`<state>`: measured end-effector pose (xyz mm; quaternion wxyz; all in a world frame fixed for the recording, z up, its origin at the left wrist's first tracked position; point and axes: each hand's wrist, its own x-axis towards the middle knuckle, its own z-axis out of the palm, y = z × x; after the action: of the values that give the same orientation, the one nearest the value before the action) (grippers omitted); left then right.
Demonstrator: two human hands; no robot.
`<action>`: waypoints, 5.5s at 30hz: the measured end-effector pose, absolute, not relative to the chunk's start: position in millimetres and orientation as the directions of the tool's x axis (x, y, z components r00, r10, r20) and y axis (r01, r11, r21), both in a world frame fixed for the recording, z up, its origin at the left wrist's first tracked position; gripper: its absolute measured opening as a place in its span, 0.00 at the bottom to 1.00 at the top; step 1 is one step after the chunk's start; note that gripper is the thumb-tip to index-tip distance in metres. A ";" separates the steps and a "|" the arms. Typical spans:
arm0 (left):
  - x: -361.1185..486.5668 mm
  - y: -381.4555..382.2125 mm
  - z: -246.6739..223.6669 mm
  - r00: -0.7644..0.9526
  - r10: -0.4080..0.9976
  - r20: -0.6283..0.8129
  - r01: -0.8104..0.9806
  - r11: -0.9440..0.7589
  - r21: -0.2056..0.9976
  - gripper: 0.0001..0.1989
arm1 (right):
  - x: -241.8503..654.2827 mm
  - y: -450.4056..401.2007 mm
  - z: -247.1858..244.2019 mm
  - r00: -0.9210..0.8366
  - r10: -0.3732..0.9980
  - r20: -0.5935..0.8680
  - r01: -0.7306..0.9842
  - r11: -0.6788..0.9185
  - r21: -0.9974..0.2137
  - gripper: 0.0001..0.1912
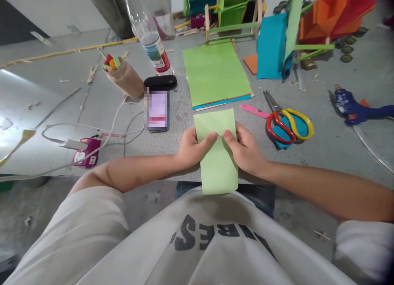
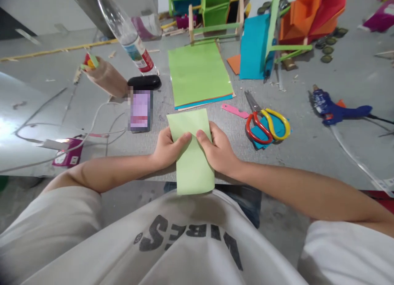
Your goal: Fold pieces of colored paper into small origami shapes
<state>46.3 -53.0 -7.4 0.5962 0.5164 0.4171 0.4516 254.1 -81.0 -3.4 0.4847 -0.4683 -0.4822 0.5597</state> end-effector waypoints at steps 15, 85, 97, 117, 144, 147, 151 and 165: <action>53.5 -52.9 -24.1 0.080 0.984 0.157 -0.309 -0.125 0.943 0.42 | 258.8 -78.7 -3.4 0.007 0.996 -0.088 -0.123 -0.087 -0.989 0.37; 35.5 -38.2 -16.8 0.310 0.950 -0.040 -0.047 0.057 0.997 0.26 | 268.6 -56.0 10.4 -0.080 0.993 -0.085 -0.115 -0.094 -0.989 0.42; 42.6 -39.3 -12.6 0.329 0.943 -0.053 -0.222 0.132 0.966 0.42 | 265.4 -68.2 18.8 -0.121 0.974 -0.193 -0.055 -0.200 -0.978 0.35; 43.9 -50.5 -5.6 0.244 0.970 0.018 -0.131 0.014 0.991 0.36 | 264.4 -78.9 28.5 -0.115 0.968 -0.222 0.028 -0.220 -0.975 0.21; 44.5 -47.8 -3.3 0.234 0.970 0.065 -0.040 -0.058 0.998 0.39 | 261.4 -69.9 34.1 0.029 0.997 -0.074 0.094 -0.077 -0.993 0.42; 44.3 -47.0 -2.8 0.242 0.966 0.089 -0.047 -0.079 0.996 0.39 | 260.6 -70.3 34.7 0.029 0.997 -0.078 0.087 -0.080 -0.993 0.42; 42.7 -47.7 -2.9 0.223 0.971 0.086 -0.009 -0.086 0.996 0.38 | 261.1 -70.0 35.0 0.022 0.996 -0.088 0.114 -0.090 -0.989 0.42; 40.7 -40.9 -5.5 0.175 0.960 0.218 0.008 -0.222 0.975 0.40 | 275.0 -55.2 18.1 0.078 0.985 0.151 0.249 0.128 -0.960 0.43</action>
<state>40.7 -40.9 -5.5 0.4759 0.6007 0.4028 0.5004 275.0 -55.2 18.1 0.4925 -0.5444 -0.5668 0.3739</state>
